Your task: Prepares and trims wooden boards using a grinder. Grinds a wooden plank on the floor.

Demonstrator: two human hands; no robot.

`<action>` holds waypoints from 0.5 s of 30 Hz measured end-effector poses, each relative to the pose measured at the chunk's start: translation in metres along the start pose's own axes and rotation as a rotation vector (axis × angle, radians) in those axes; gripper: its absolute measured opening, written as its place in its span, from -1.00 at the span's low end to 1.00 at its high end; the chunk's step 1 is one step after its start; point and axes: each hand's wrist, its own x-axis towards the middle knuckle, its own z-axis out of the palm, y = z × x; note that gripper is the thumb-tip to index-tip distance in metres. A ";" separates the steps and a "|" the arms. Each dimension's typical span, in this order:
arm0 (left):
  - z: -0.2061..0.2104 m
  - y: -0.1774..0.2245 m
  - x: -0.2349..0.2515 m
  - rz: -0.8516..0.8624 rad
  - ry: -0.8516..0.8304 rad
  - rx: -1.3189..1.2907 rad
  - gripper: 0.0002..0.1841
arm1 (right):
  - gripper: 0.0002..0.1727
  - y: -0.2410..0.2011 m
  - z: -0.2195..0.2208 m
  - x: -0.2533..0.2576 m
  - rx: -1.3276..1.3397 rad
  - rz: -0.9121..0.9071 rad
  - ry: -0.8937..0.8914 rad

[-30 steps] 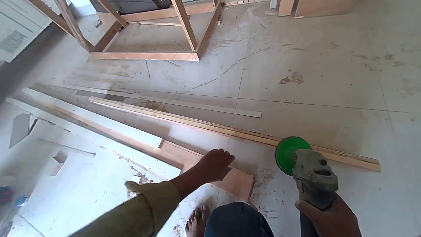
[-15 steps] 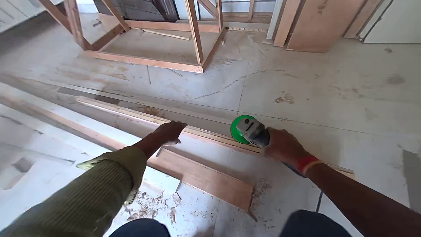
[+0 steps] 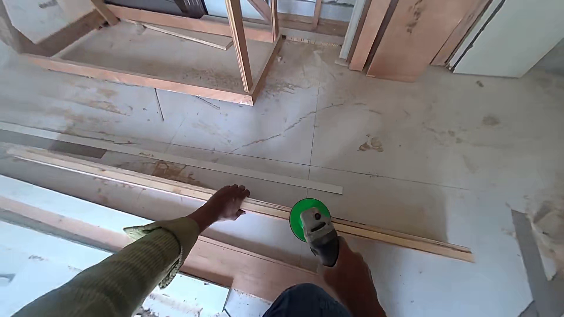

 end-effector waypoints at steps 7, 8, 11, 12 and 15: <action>0.017 -0.009 0.001 0.098 0.197 0.003 -0.52 | -0.26 -0.027 0.006 0.003 0.004 -0.041 -0.147; 0.019 -0.010 0.000 0.101 0.217 0.001 -0.52 | -0.26 -0.028 0.006 0.005 -0.009 -0.035 -0.155; 0.023 -0.014 0.000 0.115 0.273 -0.016 -0.54 | -0.26 -0.028 0.009 0.005 -0.023 0.016 -0.160; 0.025 -0.014 -0.001 0.121 0.282 -0.027 -0.54 | -0.25 -0.027 0.009 0.002 -0.022 0.044 -0.175; 0.029 -0.018 0.001 0.158 0.354 -0.021 -0.55 | -0.25 -0.025 0.011 -0.004 0.015 0.112 -0.208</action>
